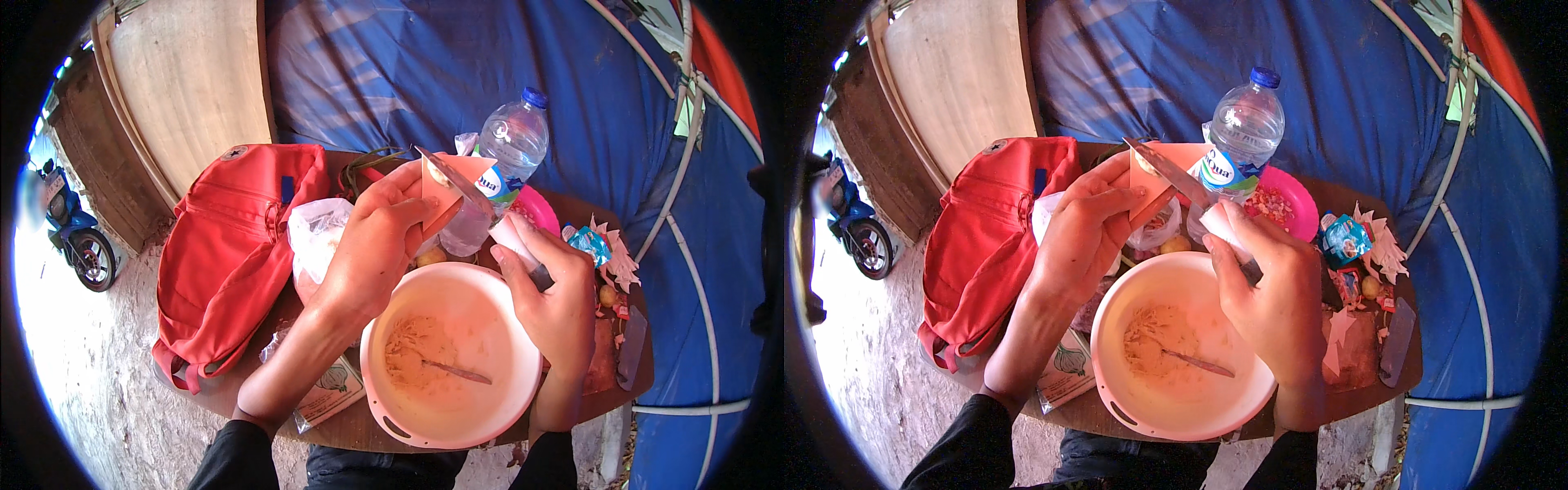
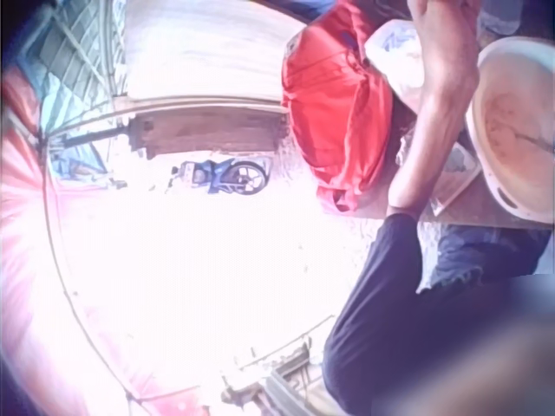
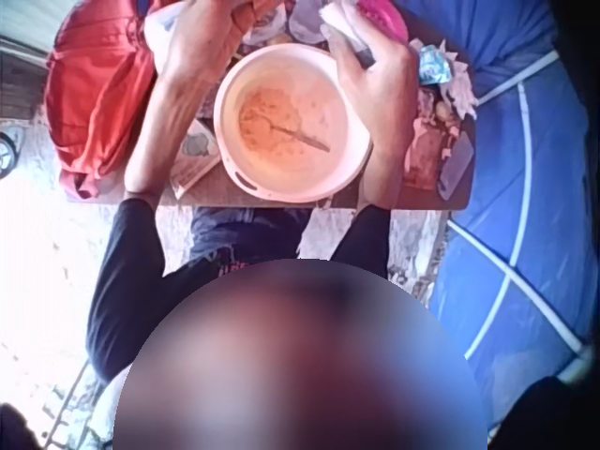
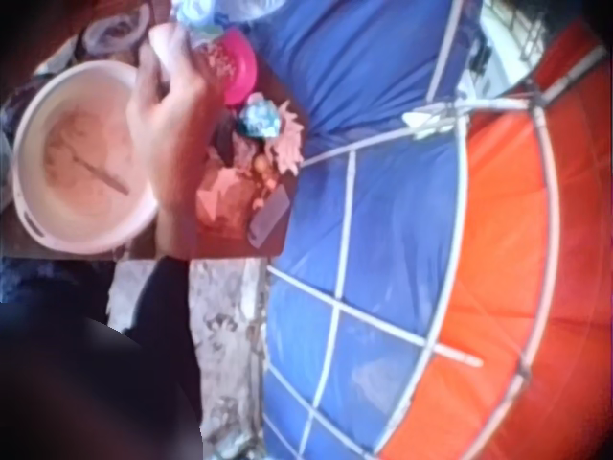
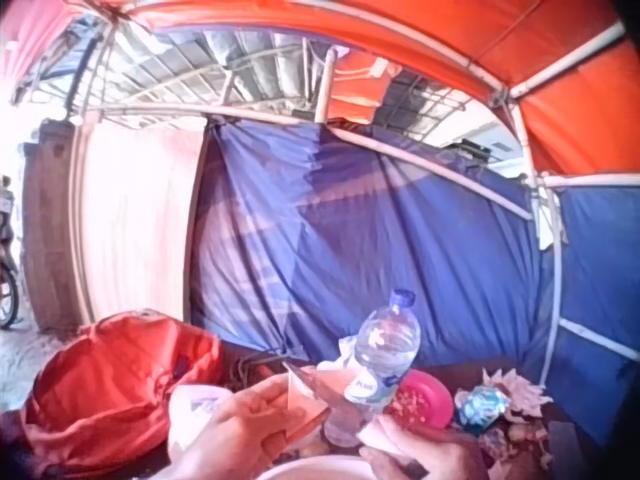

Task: The person scoops a reddish filling from a pink bowl with a knife and places it onto triangular wrappers, then folds each wrapper into a sealed packet. The person repeats this process multiple times, stacking the finished wraps on the table.

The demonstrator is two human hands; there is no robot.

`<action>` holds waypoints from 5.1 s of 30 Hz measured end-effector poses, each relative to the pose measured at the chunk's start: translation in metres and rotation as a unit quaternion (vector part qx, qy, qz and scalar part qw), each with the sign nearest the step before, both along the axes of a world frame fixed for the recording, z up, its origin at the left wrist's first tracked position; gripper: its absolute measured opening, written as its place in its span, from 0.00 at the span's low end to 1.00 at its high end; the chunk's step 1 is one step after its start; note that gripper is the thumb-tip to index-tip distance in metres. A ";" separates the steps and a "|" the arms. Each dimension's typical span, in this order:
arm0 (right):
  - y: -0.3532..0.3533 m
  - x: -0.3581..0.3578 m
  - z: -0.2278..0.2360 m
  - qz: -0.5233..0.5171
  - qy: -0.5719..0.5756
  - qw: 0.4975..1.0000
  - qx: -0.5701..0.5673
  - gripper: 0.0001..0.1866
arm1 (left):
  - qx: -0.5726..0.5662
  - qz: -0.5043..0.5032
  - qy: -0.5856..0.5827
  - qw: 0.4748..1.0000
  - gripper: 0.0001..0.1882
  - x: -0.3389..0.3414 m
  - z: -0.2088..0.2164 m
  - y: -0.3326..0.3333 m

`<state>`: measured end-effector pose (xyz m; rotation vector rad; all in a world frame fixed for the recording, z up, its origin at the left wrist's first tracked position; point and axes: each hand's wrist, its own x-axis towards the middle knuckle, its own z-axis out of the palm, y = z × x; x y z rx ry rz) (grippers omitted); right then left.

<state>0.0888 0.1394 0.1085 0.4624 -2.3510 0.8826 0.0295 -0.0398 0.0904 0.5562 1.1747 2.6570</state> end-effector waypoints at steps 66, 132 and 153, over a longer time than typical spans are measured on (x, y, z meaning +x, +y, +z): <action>0.020 0.025 0.014 -0.020 -0.098 0.979 0.179 0.21 | 0.255 -0.310 -0.234 0.885 0.23 -0.040 -0.041 -0.021; 0.082 0.066 -0.032 -0.043 -0.203 0.977 -0.041 0.17 | -0.031 -0.152 -0.198 0.968 0.16 -0.033 -0.041 0.014; 0.076 0.064 -0.039 -0.173 0.024 0.976 0.128 0.16 | 0.020 -0.156 -0.217 0.963 0.18 -0.017 -0.035 0.019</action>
